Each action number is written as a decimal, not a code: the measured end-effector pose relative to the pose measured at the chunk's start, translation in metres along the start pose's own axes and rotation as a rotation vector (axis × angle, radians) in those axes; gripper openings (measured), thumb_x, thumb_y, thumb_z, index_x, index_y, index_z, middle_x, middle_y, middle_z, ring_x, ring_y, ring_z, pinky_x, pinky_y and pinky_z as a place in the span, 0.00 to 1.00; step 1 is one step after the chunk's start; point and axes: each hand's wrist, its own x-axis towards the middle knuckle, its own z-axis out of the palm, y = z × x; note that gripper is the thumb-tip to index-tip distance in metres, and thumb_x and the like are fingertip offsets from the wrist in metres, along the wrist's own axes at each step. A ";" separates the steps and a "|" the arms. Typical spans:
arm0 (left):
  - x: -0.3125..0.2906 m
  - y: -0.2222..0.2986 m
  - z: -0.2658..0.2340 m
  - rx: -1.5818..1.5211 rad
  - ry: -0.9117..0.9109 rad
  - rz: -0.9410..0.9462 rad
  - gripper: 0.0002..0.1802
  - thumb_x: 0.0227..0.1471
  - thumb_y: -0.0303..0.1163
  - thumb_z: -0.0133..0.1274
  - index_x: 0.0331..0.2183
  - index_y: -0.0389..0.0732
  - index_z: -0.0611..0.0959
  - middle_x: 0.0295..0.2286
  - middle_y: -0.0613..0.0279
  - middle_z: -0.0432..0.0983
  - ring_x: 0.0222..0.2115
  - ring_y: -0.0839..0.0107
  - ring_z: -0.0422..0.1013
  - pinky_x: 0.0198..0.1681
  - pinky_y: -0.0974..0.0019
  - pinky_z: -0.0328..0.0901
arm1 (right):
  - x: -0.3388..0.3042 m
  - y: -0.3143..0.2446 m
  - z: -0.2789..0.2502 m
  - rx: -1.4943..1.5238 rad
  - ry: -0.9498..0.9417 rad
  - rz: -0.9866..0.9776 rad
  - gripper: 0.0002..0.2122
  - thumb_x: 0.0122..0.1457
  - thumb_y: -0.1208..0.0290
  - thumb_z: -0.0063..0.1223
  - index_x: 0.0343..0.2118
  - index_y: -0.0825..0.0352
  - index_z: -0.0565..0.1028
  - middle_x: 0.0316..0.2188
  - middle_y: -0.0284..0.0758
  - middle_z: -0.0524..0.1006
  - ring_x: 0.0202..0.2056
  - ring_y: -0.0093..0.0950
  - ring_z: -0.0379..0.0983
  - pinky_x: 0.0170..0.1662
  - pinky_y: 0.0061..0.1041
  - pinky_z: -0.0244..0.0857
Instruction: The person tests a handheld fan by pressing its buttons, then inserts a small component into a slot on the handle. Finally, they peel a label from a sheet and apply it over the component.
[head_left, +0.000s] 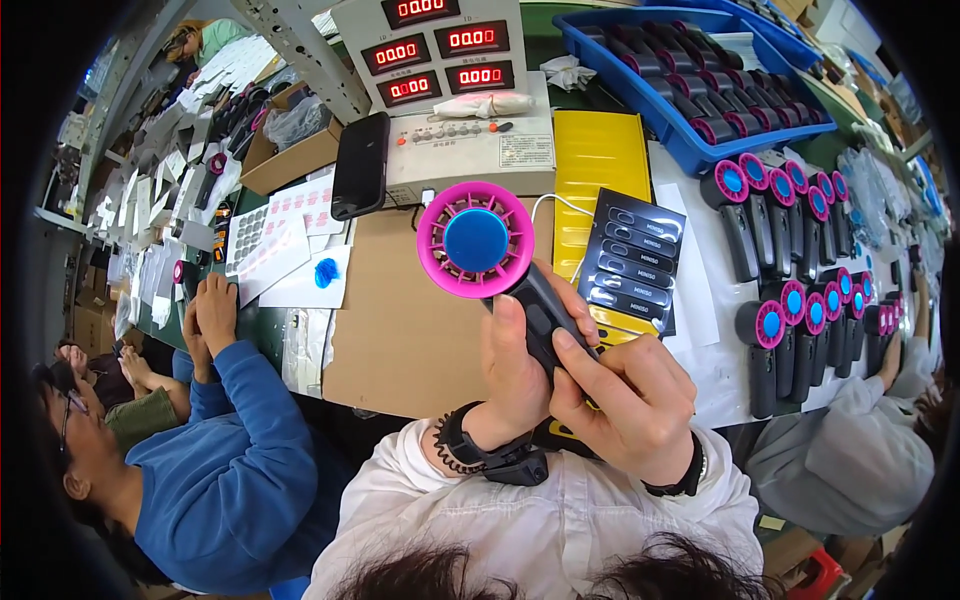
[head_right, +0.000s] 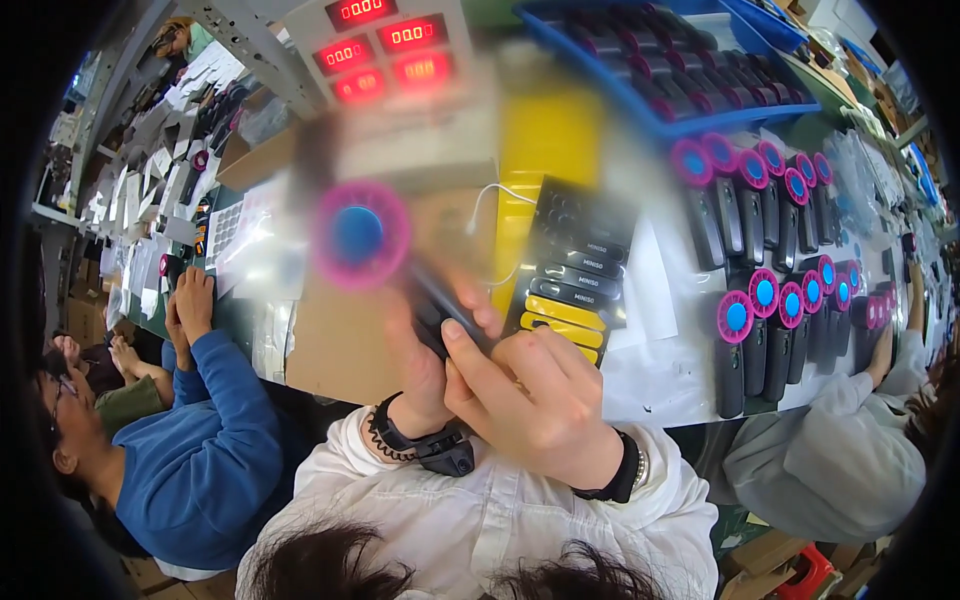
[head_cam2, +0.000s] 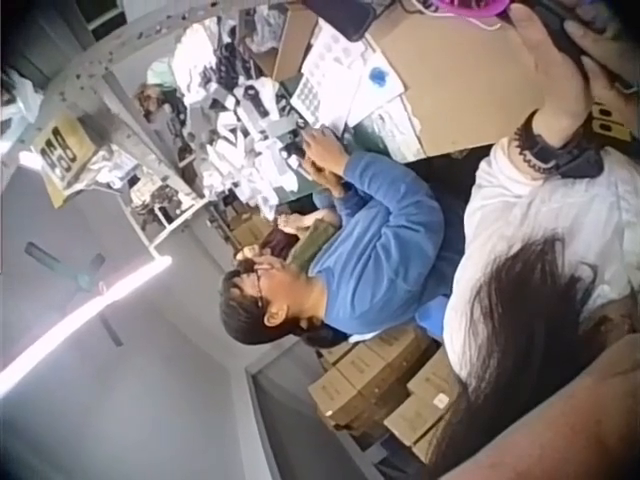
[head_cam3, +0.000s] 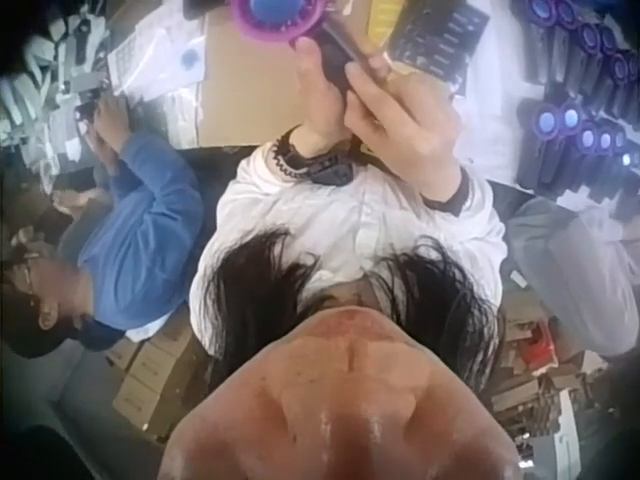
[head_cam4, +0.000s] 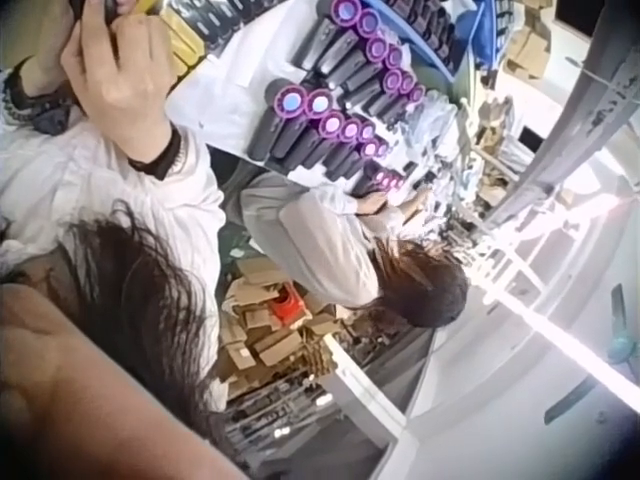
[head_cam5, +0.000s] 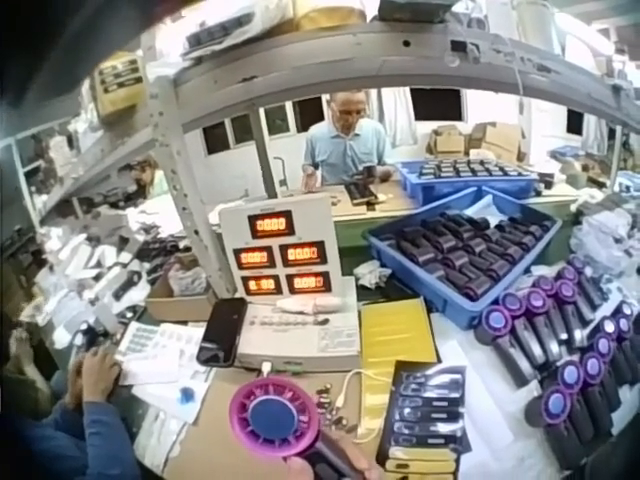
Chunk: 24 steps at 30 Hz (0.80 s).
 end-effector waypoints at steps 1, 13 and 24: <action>0.000 0.000 0.000 0.000 0.002 0.002 0.28 0.56 0.55 0.36 0.36 0.35 0.64 0.25 0.58 0.67 0.24 0.74 0.66 0.27 0.72 0.65 | 0.000 0.000 0.000 0.002 0.001 -0.004 0.17 0.33 0.81 0.60 0.32 0.66 0.79 0.17 0.29 0.65 0.18 0.23 0.62 0.20 0.20 0.59; 0.002 0.004 -0.002 0.013 -0.042 -0.091 0.27 0.56 0.55 0.34 0.36 0.36 0.64 0.25 0.59 0.67 0.25 0.73 0.66 0.29 0.71 0.65 | -0.003 0.005 0.005 0.021 -0.002 -0.008 0.16 0.35 0.81 0.60 0.33 0.68 0.79 0.17 0.30 0.66 0.18 0.25 0.63 0.20 0.21 0.60; 0.006 0.009 0.006 0.076 0.072 -0.101 0.28 0.58 0.52 0.33 0.45 0.34 0.65 0.30 0.59 0.69 0.29 0.72 0.67 0.35 0.70 0.65 | -0.005 0.008 0.014 0.019 0.010 0.037 0.17 0.37 0.81 0.60 0.35 0.67 0.78 0.17 0.30 0.66 0.18 0.25 0.64 0.21 0.21 0.60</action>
